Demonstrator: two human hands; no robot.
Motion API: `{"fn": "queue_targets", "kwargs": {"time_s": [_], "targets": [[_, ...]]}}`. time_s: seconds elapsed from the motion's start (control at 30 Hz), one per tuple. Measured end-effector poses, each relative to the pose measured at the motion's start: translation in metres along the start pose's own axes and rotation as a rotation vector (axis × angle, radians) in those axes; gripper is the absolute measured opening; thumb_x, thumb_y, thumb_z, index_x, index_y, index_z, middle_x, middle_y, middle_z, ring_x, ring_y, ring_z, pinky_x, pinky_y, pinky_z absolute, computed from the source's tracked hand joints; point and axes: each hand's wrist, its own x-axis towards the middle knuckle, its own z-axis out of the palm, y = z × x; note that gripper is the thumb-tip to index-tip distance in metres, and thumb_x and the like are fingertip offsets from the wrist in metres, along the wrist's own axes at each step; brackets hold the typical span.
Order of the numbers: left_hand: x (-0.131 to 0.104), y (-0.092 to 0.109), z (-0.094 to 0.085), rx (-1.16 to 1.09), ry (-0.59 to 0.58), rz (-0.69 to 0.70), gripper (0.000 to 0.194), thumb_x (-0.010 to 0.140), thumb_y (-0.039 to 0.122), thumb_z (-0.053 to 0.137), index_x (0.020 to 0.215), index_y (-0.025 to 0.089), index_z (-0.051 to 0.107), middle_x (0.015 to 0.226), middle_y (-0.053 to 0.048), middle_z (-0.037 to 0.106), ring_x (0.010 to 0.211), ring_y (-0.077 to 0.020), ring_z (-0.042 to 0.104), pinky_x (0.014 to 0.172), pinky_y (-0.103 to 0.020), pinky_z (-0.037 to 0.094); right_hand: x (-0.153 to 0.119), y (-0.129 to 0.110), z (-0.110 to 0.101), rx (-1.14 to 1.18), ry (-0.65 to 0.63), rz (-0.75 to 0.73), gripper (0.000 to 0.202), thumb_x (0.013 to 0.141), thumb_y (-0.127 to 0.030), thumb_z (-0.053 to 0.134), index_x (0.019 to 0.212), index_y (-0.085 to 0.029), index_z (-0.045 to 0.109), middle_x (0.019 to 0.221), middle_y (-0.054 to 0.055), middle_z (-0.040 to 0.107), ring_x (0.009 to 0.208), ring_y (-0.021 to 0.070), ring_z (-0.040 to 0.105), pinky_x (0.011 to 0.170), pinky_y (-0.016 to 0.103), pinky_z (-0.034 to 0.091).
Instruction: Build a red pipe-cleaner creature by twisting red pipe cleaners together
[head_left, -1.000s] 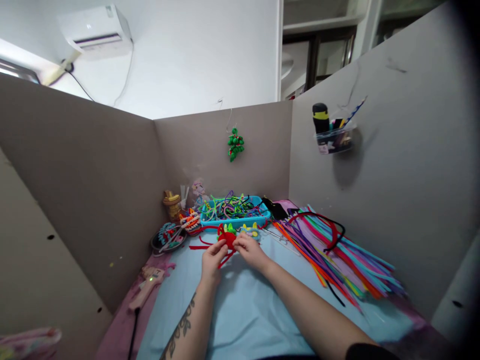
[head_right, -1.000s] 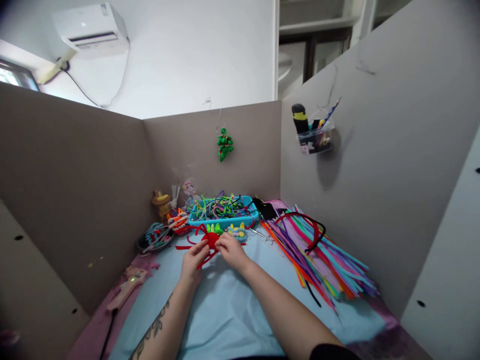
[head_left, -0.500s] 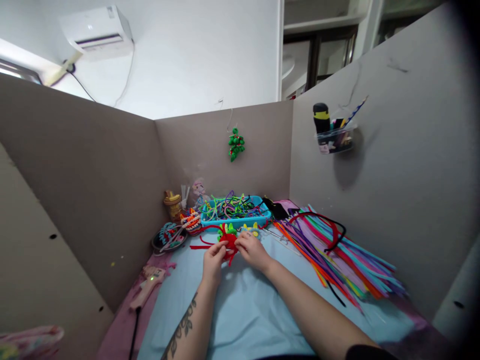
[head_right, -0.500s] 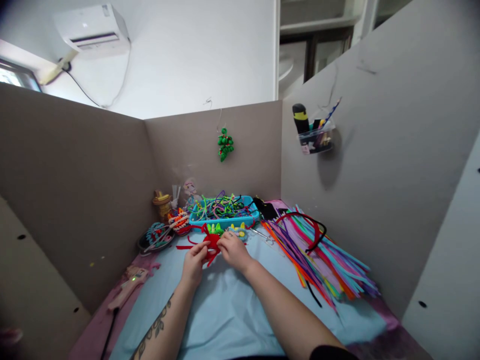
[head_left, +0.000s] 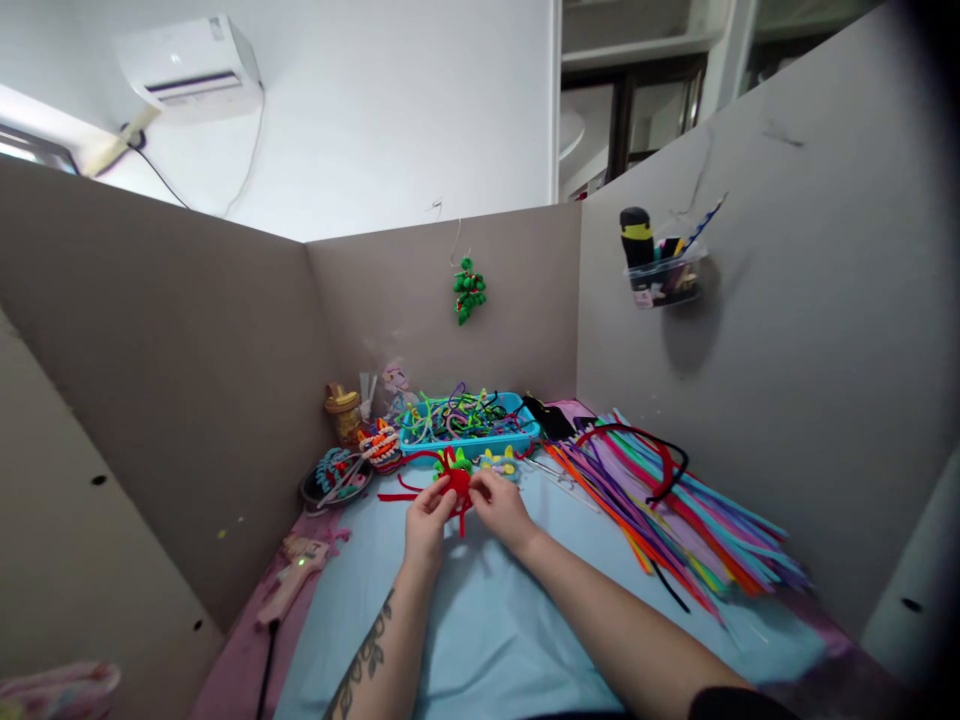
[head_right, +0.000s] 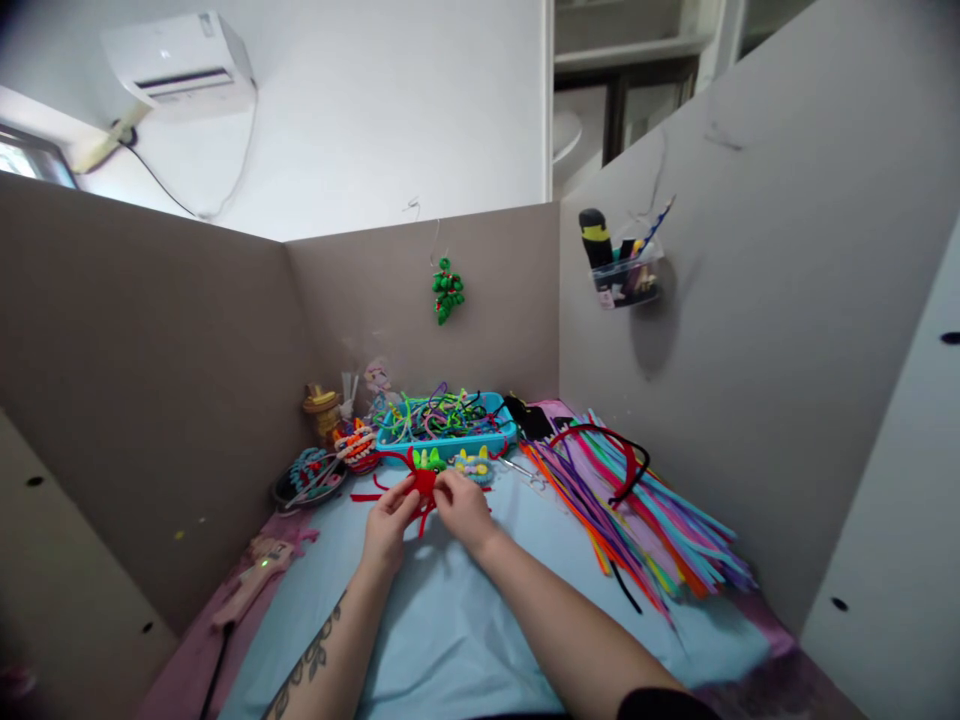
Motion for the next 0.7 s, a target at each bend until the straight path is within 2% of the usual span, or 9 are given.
{"fn": "queue_targets", "kwargs": {"time_s": [0.27,0.5,0.7], "targets": [[0.001,-0.004,0.003,0.042,0.069,0.125,0.044,0.060,0.028,0.073,0.100,0.013,0.063,0.089,-0.009,0.070,0.083,-0.0194,0.065,0.080,-0.031,0.047,-0.005,-0.009,0.011,0.259,0.076,0.256,0.014,0.078,-0.029,0.051,0.077,-0.019,0.060,0.070,0.001,0.064,0.064,0.0154,0.058,0.061,0.026,0.044],[-0.003,-0.006,0.006,0.121,0.082,0.177,0.039,0.061,0.028,0.072,0.096,0.014,0.065,0.087,-0.008,0.070,0.079,-0.0179,0.064,0.075,-0.029,0.049,-0.005,-0.009,0.017,0.452,0.138,0.350,0.019,0.073,-0.035,0.059,0.076,-0.017,0.057,0.069,0.002,0.063,0.066,0.0164,0.059,0.061,0.026,0.045],[-0.006,-0.004,0.009,0.157,0.067,0.210,0.037,0.061,0.030,0.071,0.094,0.014,0.065,0.088,-0.008,0.070,0.081,-0.0199,0.064,0.075,-0.030,0.049,-0.005,-0.010,0.015,0.545,0.139,0.385,0.026,0.072,-0.042,0.060,0.074,-0.017,0.057,0.068,0.002,0.062,0.064,0.0159,0.056,0.060,0.026,0.044]]}}
